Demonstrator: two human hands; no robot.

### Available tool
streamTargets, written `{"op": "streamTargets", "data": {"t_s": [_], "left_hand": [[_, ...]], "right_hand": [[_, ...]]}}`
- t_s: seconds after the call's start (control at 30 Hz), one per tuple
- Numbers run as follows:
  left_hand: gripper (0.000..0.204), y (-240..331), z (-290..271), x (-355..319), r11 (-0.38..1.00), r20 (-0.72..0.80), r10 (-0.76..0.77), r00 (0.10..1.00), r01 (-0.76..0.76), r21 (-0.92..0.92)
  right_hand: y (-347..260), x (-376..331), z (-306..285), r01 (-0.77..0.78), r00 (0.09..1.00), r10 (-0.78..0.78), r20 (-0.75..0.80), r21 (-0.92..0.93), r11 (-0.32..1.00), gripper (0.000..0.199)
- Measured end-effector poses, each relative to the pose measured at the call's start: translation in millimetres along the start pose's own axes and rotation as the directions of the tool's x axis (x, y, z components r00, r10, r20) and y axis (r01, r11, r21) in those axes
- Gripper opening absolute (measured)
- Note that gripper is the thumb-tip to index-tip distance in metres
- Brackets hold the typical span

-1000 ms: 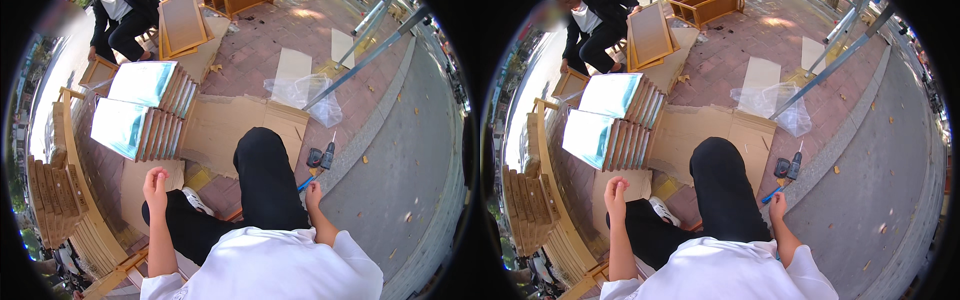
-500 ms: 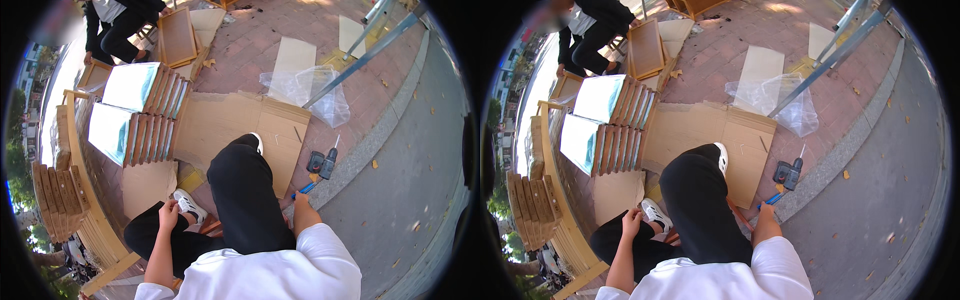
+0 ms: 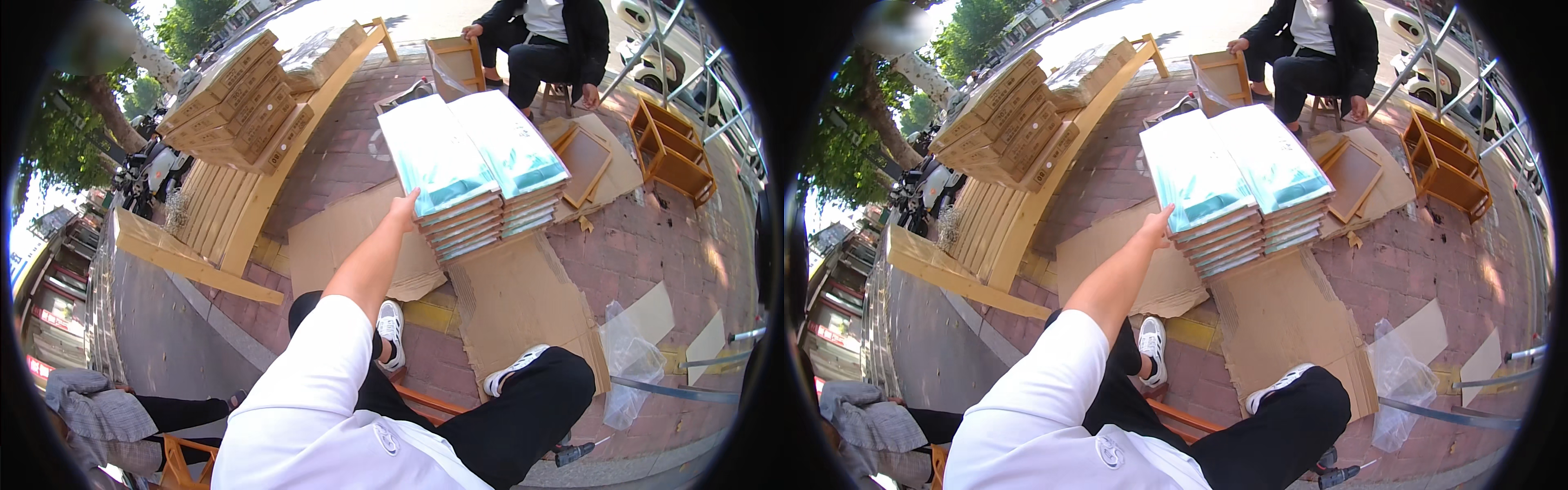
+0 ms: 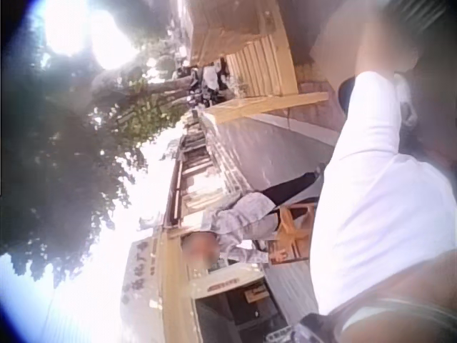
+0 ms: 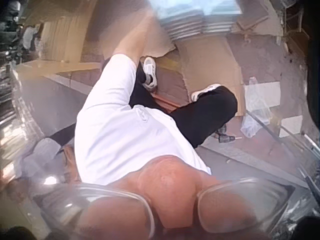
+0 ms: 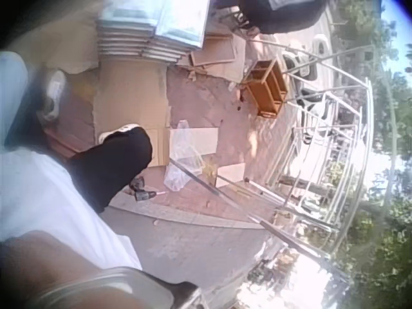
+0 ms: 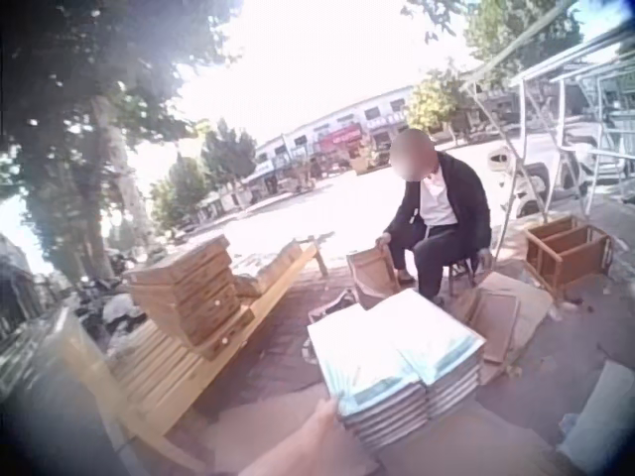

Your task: The person assembles a small wooden frame by hand, inserting dowels and using a cordless drill to drive screws. They then unwrap flat wooden panels and place them into the frame.

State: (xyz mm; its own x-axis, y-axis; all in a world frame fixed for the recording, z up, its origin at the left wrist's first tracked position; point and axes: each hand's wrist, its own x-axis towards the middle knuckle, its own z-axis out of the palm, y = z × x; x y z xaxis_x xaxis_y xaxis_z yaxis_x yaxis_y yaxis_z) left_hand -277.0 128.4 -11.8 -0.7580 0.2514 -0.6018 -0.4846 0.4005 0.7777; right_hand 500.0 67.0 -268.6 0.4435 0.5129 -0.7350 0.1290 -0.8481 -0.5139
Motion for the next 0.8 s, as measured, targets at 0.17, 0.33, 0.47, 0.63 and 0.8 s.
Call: {"op": "streamTargets", "data": {"t_s": [0.17,0.33,0.47,0.63,0.8], "left_hand": [[0.068,-34.1,-39.3,78.2,0.975,-0.302,0.190,0.934,-0.142,0.173],[0.059,-37.1,7.2,79.5,0.995,-0.169,0.092,0.981,-0.099,-0.030],[0.055,-40.4,-81.1,92.3,0.984,-0.290,0.147,0.946,-0.170,-0.054],[0.053,-56.2,0.1,-2.1,0.963,0.009,0.009,1.000,-0.006,-0.268],[0.054,-146.3,-57.8,-15.1,0.781,0.030,0.074,0.997,-0.039,-0.623]], "right_hand": [[-48.0,-26.6,44.6,0.153,0.975,-0.135,0.176,-0.094,0.984,0.039],[-61.0,-52.4,18.6,0.209,0.976,-0.206,0.077,-0.039,0.977,0.036],[-67.6,-67.7,46.6,0.262,0.942,-0.251,0.225,-0.022,0.965,0.033],[-44.7,-82.7,-13.1,0.275,0.959,-0.276,0.056,0.030,0.961,0.030],[-39.8,-94.9,-11.6,0.334,0.928,-0.341,0.152,0.071,0.940,0.027]]}}
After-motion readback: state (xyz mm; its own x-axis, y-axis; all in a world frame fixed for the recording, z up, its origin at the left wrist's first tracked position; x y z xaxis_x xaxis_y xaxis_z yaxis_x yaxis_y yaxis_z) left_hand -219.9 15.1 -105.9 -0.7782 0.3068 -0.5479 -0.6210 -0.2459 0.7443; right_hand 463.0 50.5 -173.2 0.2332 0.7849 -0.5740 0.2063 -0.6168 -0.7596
